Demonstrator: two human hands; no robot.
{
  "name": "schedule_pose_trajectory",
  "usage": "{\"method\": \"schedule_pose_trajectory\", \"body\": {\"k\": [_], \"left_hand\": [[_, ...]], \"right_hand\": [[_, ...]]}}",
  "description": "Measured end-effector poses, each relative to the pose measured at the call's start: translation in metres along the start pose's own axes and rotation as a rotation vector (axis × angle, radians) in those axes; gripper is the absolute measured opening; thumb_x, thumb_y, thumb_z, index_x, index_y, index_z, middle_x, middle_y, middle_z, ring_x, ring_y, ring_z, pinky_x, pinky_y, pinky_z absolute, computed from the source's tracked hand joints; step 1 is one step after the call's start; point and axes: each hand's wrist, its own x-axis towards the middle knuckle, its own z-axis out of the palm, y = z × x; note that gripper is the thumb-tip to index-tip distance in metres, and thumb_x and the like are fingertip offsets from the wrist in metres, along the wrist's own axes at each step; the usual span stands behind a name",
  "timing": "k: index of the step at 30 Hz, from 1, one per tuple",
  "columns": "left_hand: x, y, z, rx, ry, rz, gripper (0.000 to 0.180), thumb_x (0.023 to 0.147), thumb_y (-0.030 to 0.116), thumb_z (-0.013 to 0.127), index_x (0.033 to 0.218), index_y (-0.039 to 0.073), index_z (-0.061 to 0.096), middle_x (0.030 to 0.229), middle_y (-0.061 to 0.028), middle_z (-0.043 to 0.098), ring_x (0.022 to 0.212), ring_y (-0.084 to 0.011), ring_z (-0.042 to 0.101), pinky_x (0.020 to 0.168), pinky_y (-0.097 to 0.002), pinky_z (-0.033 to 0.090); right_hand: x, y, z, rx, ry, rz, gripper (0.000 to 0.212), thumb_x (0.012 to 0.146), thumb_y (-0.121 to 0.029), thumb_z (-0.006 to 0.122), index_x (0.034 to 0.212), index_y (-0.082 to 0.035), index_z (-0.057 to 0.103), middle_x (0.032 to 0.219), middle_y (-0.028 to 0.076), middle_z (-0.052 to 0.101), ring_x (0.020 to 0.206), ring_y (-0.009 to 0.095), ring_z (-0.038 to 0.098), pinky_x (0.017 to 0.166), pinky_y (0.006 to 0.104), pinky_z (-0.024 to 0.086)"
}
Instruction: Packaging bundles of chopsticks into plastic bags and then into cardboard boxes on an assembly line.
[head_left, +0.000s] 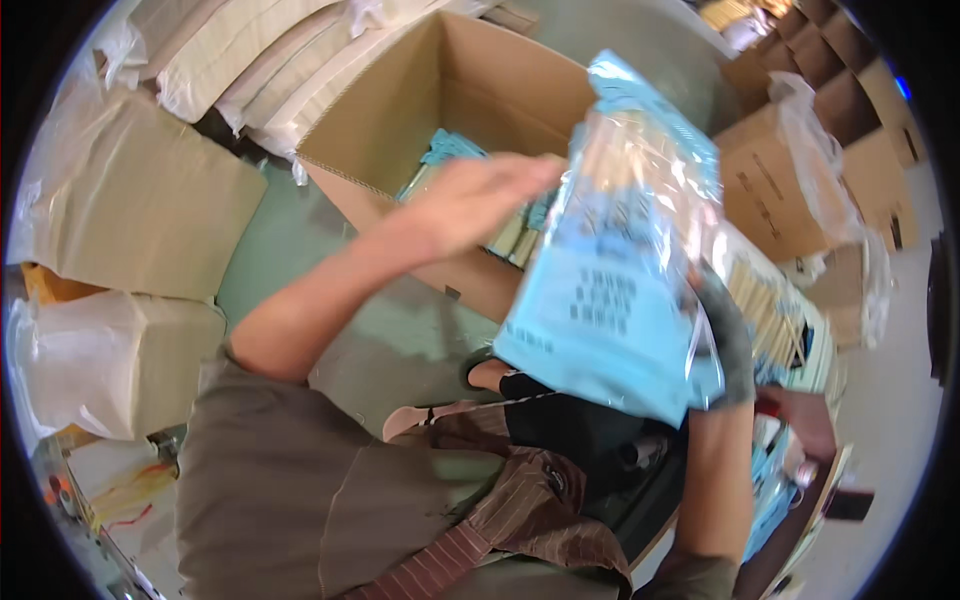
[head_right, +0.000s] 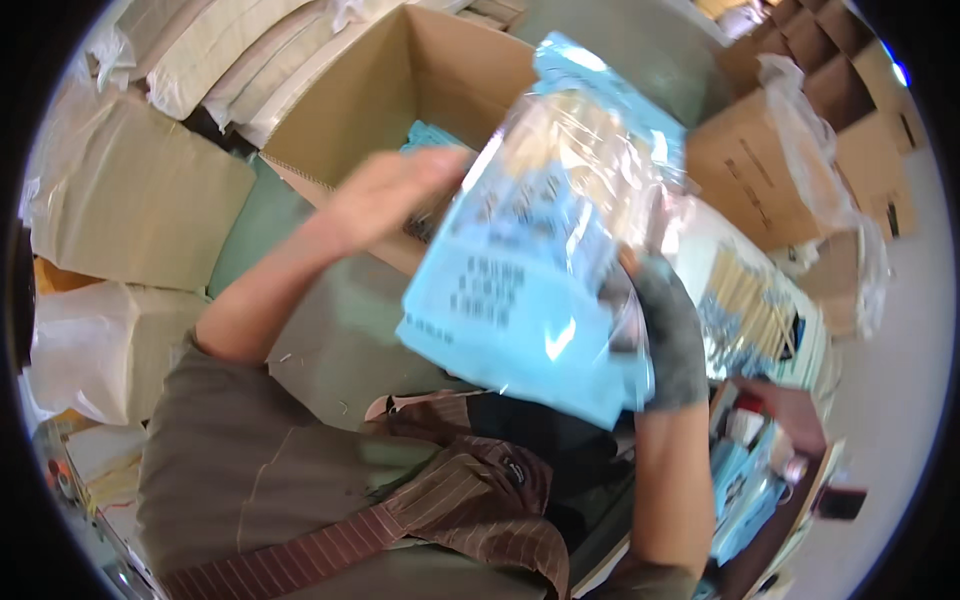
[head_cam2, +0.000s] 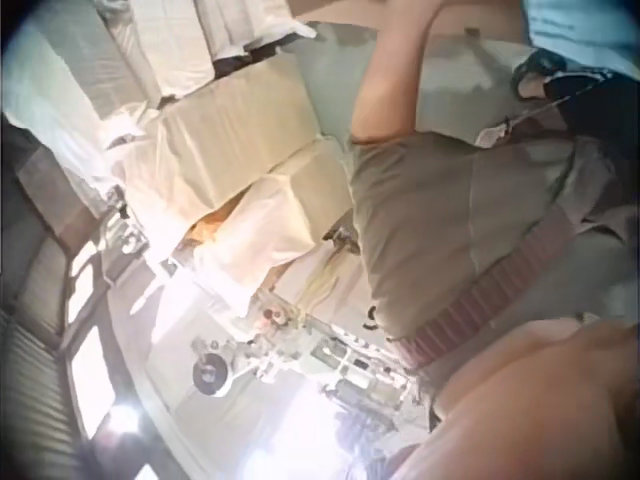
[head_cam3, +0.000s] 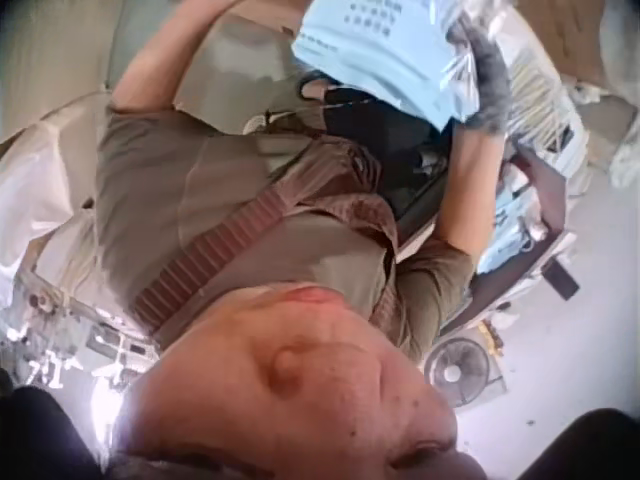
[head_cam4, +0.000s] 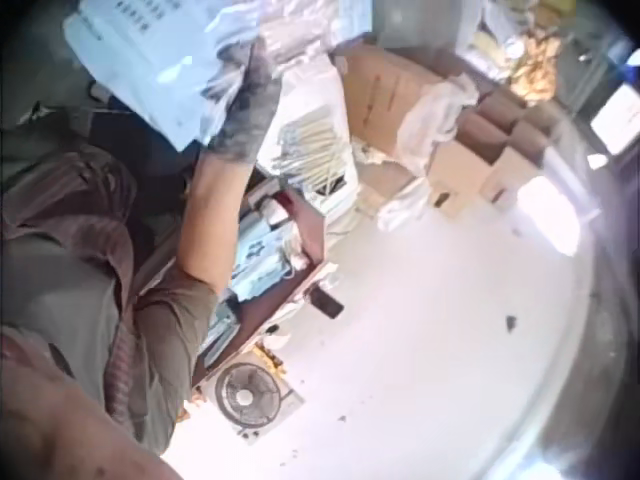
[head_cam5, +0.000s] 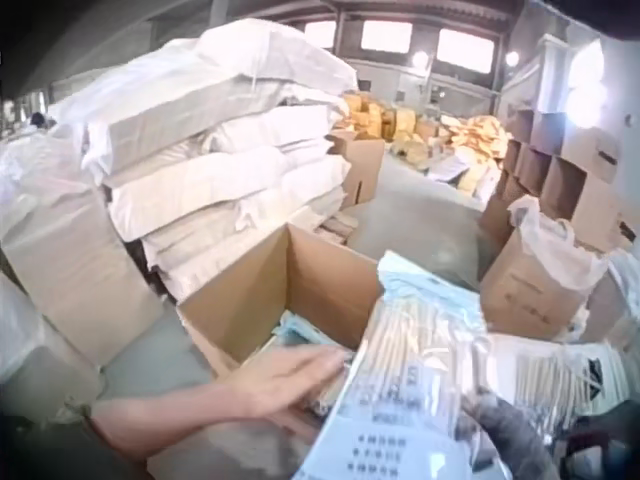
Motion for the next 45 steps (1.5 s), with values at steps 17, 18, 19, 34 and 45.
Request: {"method": "schedule_pose_trajectory", "body": {"k": [17,18,19,34,45], "left_hand": [[-0.023,-0.084,-0.057,0.96,0.455,0.239,0.016,0.082,0.012,0.054,0.067,0.006,0.059,0.052,-0.0046,0.048,0.048,-0.0222,0.046,0.049,-0.0331,0.035],[-0.022,-0.084,-0.06,0.998,0.45,0.205,0.016,0.082,0.012,0.054,0.068,0.006,0.059,0.053,-0.005,0.05,0.048,-0.0223,0.046,0.049,-0.0332,0.035],[-0.017,-0.083,-0.061,1.022,0.442,0.193,0.017,0.082,0.012,0.054,0.068,0.006,0.059,0.055,-0.0053,0.052,0.048,-0.0224,0.046,0.049,-0.0334,0.035],[-0.059,0.044,0.252,-0.118,-0.77,1.043,0.023,0.076,-0.003,0.054,0.098,-0.001,0.057,0.086,-0.0121,0.062,0.081,-0.0276,0.058,0.073,-0.0353,0.045],[-0.404,0.104,0.527,-0.154,-1.703,1.01,0.062,0.086,0.043,0.048,0.126,-0.003,0.038,0.128,-0.0215,0.041,0.119,-0.0336,0.039,0.099,-0.0379,0.031]], "right_hand": [[0.22,0.047,0.026,-0.688,-0.247,0.452,0.035,0.085,-0.011,0.05,0.119,-0.003,0.049,0.103,0.009,0.06,0.085,0.022,0.061,0.071,0.0354,0.054],[0.193,0.024,0.032,-0.648,-0.18,0.266,0.032,0.086,-0.012,0.048,0.117,-0.006,0.052,0.106,0.005,0.06,0.089,0.018,0.059,0.076,0.0328,0.051],[0.166,0.004,0.023,-0.567,-0.153,0.104,0.035,0.087,-0.018,0.048,0.12,-0.007,0.051,0.108,0.007,0.059,0.093,0.017,0.058,0.081,0.031,0.046],[-0.306,0.276,-0.006,-0.145,1.436,-0.052,0.022,0.088,-0.016,0.052,0.105,-0.005,0.059,0.084,0.004,0.062,0.08,0.011,0.057,0.072,0.0252,0.045],[-0.48,0.485,0.041,-0.718,2.615,0.754,0.051,0.083,-0.035,0.053,0.114,0.005,0.049,0.112,0.027,0.049,0.104,0.042,0.045,0.091,0.0459,0.036]]}}
